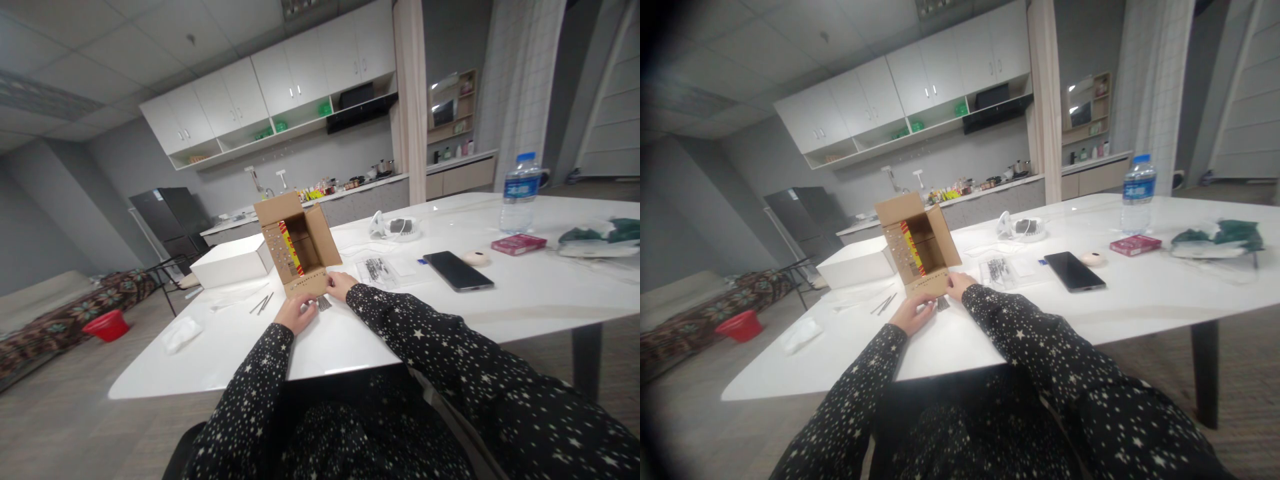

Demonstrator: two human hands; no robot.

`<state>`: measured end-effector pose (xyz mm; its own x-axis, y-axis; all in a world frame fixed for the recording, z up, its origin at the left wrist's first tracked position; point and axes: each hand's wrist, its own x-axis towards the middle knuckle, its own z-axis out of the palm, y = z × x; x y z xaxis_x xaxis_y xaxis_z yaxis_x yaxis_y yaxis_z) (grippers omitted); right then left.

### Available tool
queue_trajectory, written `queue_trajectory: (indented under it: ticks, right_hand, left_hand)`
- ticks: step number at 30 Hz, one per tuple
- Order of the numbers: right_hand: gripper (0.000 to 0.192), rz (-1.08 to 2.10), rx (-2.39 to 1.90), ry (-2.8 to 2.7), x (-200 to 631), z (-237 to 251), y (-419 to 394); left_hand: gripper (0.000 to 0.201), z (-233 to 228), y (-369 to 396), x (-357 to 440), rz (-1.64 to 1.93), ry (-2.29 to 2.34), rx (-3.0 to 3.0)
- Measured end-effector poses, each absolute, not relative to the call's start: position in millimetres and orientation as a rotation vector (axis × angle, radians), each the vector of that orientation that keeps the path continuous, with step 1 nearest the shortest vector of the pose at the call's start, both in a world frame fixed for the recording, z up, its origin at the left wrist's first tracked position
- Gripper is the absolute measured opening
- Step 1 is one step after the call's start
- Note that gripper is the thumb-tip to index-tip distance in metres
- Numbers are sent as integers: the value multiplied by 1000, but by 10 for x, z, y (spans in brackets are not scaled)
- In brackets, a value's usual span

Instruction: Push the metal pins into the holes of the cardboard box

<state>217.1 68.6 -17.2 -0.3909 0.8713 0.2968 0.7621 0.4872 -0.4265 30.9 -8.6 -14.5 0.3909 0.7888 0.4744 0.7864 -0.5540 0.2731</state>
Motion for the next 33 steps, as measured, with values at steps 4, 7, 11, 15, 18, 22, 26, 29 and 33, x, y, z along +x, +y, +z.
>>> queue_trajectory:
  ticks: [4, 7, 11, 15, 18, 22, 26, 29, 33]
  right_hand:
    - [14, 302, -1335, -2247, 2168, -189, 701]
    - [14, 294, -1331, -2243, 2165, -199, 708]
    - [14, 293, -1337, -2245, 2165, -198, 706]
    - [16, 303, -1352, -2254, 2167, -193, 706]
    - [16, 297, -1355, -2254, 2166, -196, 713]
    - [17, 285, -1355, -2255, 2160, -212, 729]
    - [17, 272, -1345, -2248, 2156, -236, 748]
    - [15, 271, -1338, -2242, 2155, -247, 753]
    - [13, 289, -1329, -2236, 2157, -241, 743]
  left_hand:
    - [22, -159, -66, 303, 919, 1433, 2647]
    - [23, -175, -46, 299, 930, 1410, 2657]
    - [23, -175, -32, 306, 962, 1355, 2669]
    - [24, -150, -53, 323, 984, 1338, 2635]
    - [25, -128, -84, 344, 996, 1386, 2571]
    - [24, -114, -106, 365, 1061, 1432, 2515]
    - [25, -137, -77, 342, 1089, 1447, 2468]
    - [25, -154, -41, 313, 1148, 1476, 2431]
    - [24, -129, -30, 295, 1337, 1486, 2446]
